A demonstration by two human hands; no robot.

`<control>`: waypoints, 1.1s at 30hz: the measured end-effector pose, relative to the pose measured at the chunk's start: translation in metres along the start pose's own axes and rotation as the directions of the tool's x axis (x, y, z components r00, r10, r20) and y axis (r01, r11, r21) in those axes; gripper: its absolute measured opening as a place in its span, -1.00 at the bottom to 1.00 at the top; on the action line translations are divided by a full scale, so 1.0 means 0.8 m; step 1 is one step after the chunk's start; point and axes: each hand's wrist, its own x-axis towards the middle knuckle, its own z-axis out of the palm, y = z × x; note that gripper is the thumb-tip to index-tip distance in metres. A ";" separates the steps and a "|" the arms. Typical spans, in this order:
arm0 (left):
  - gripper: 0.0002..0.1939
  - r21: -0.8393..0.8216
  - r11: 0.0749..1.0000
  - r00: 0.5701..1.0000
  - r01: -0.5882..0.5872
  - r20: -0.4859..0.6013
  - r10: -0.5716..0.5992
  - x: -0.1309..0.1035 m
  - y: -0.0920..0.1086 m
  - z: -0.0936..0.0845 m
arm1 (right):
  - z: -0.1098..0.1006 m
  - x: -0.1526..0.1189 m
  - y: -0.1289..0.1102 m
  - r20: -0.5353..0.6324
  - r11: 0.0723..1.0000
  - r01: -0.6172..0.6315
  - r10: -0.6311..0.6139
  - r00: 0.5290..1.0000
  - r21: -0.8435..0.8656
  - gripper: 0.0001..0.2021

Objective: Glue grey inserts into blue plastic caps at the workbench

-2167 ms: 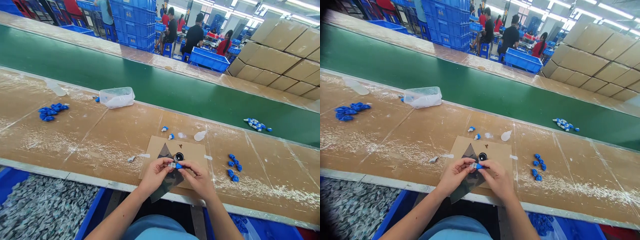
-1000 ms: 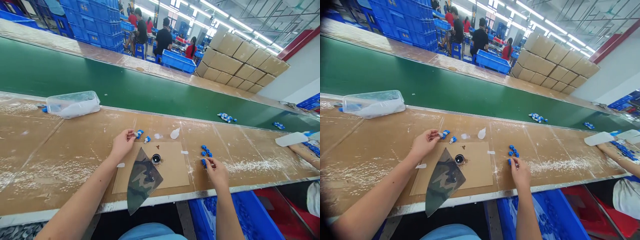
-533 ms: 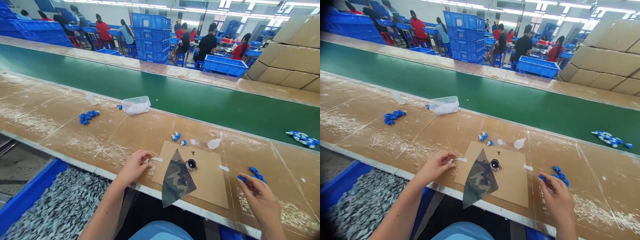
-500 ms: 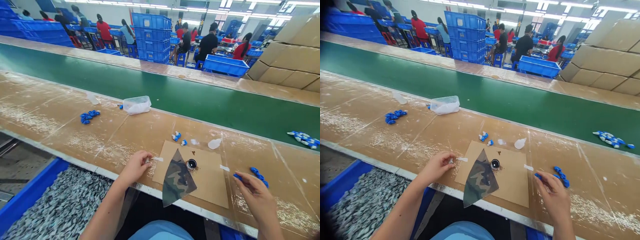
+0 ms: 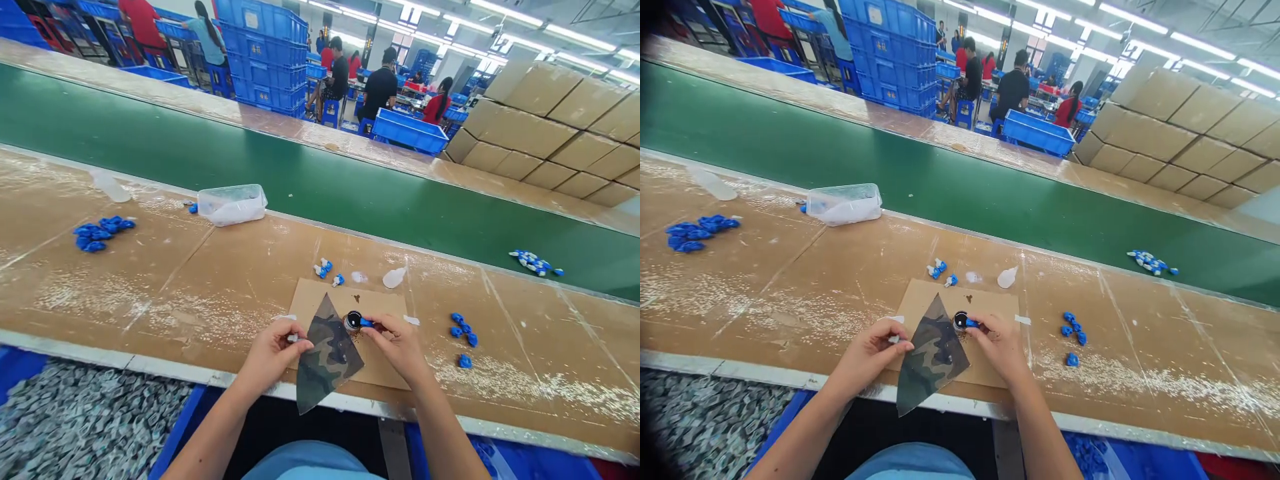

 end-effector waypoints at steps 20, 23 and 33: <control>-0.74 -0.314 0.945 0.994 0.090 0.080 -0.069 -0.001 -0.004 0.058 | 0.002 -0.013 -0.009 -0.008 0.999 0.029 -0.029 1.000 0.046 -0.81; -0.69 -0.370 0.919 0.988 0.138 0.117 -0.101 -0.003 -0.002 0.064 | 0.010 -0.018 -0.024 0.049 0.994 0.039 -0.045 0.998 0.106 -0.80; -0.73 -0.172 0.985 0.971 0.006 0.236 0.035 -0.006 0.014 0.054 | 0.013 -0.012 -0.030 0.206 0.983 0.089 -0.122 0.971 0.160 -0.88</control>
